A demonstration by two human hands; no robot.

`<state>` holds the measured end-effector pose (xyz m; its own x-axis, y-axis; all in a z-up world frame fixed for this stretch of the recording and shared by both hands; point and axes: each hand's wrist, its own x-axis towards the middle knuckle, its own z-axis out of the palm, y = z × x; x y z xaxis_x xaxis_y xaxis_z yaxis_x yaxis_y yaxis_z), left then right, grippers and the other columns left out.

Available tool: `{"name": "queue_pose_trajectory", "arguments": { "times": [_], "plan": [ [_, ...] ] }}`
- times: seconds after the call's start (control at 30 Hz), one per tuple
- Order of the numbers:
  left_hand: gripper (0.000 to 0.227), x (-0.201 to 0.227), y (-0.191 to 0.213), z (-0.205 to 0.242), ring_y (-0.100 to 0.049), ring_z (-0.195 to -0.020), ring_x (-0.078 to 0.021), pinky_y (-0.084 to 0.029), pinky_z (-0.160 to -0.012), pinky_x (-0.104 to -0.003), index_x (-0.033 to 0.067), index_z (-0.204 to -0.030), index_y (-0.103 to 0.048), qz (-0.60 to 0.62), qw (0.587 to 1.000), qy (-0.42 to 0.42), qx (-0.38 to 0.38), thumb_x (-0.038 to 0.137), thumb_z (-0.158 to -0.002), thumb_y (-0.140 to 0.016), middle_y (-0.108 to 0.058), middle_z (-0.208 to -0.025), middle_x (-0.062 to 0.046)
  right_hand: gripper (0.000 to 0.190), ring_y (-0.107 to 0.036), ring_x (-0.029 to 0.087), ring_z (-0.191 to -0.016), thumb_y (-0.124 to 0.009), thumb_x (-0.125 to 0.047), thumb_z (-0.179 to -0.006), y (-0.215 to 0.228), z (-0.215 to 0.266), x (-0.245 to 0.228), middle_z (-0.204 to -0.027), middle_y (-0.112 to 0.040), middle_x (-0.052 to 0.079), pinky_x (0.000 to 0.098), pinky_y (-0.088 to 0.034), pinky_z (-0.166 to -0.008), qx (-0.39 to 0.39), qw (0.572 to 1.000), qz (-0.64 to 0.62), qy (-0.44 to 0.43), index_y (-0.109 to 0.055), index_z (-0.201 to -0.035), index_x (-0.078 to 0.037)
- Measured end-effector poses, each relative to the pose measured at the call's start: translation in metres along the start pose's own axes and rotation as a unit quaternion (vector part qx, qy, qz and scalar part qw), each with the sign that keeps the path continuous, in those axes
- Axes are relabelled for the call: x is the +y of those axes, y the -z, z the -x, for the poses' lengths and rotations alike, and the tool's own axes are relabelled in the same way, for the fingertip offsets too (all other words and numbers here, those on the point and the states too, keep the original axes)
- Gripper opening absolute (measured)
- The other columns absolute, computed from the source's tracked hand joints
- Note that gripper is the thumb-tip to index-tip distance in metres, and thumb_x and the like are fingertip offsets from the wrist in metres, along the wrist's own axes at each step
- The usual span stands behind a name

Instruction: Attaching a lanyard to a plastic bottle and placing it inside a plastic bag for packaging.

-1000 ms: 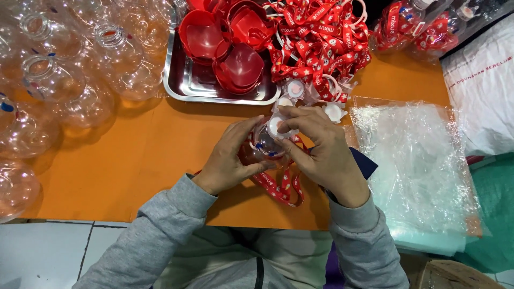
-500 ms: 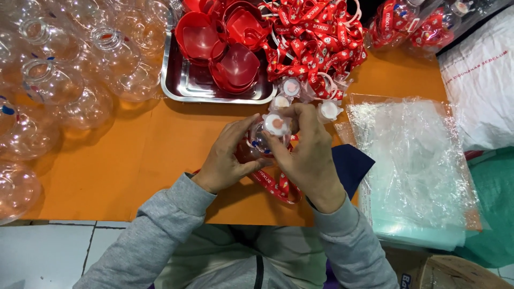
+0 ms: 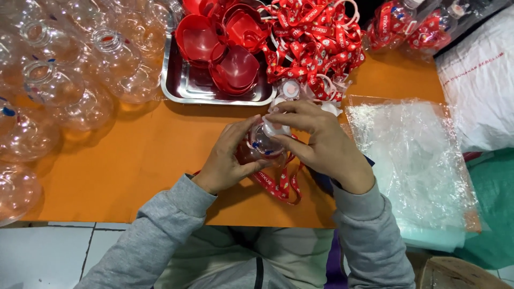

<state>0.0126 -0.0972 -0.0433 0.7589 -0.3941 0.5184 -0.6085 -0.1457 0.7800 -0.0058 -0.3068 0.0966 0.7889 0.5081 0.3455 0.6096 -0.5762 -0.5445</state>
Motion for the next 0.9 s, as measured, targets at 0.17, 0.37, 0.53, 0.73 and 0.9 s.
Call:
{"name": "queue_pose_trajectory", "arguments": {
  "times": [0.17,0.37,0.53,0.73,0.9],
  "plan": [
    [0.089,0.001,0.001,0.001,-0.058,-0.123,-0.0272,-0.047,-0.106,-0.043,0.0186,-0.157,-0.037,-0.005,1.000,-0.001,-0.001,0.040,-0.085,-0.085,-0.059,-0.141,-0.010,0.035,-0.063,0.034,-0.124,-0.069,-0.011,-0.099,-0.003,0.001,0.011,-0.127,-0.065,0.019,0.0521,-0.040,-0.119,-0.017,0.997,0.034,0.063,-0.064,-0.134,-0.008],
    [0.088,0.003,-0.001,0.000,-0.057,-0.125,-0.0294,-0.048,-0.107,-0.045,0.0165,-0.155,-0.039,-0.013,1.000,0.001,0.007,0.040,-0.084,-0.086,-0.059,-0.142,-0.012,0.031,-0.063,0.031,-0.111,-0.068,-0.015,-0.101,-0.020,0.010,0.008,-0.119,-0.065,0.017,0.0432,-0.050,-0.098,0.053,0.994,0.085,0.046,-0.066,-0.129,-0.003],
    [0.089,0.002,-0.003,0.003,-0.057,-0.126,-0.0283,-0.049,-0.109,-0.045,0.0161,-0.154,-0.041,-0.002,1.000,0.009,0.016,0.036,-0.082,-0.089,-0.058,-0.142,-0.011,0.031,-0.060,0.030,-0.103,-0.071,-0.012,-0.099,-0.050,0.017,-0.001,-0.110,-0.061,0.015,0.0392,-0.052,-0.091,0.159,0.982,0.102,0.003,-0.067,-0.126,0.002],
    [0.092,0.000,-0.003,0.001,-0.058,-0.126,-0.0369,-0.046,-0.109,-0.053,0.0124,-0.153,-0.049,0.019,0.999,0.042,0.028,0.029,-0.073,-0.092,-0.062,-0.133,-0.016,0.046,-0.060,0.033,-0.095,-0.083,-0.030,-0.091,-0.052,0.018,0.007,-0.098,-0.056,0.013,0.0434,-0.048,-0.089,0.211,0.972,0.095,-0.027,-0.062,-0.122,-0.004],
    [0.088,-0.001,-0.001,0.001,-0.055,-0.131,-0.0309,-0.047,-0.111,-0.047,0.0142,-0.154,-0.041,-0.011,1.000,0.010,0.007,0.041,-0.083,-0.086,-0.057,-0.145,-0.013,0.052,-0.045,0.035,-0.148,-0.066,-0.028,-0.101,-0.024,0.014,-0.004,-0.154,-0.050,0.017,0.0528,-0.038,-0.121,0.056,0.998,0.021,-0.032,-0.051,-0.147,-0.009]
  ]
}}
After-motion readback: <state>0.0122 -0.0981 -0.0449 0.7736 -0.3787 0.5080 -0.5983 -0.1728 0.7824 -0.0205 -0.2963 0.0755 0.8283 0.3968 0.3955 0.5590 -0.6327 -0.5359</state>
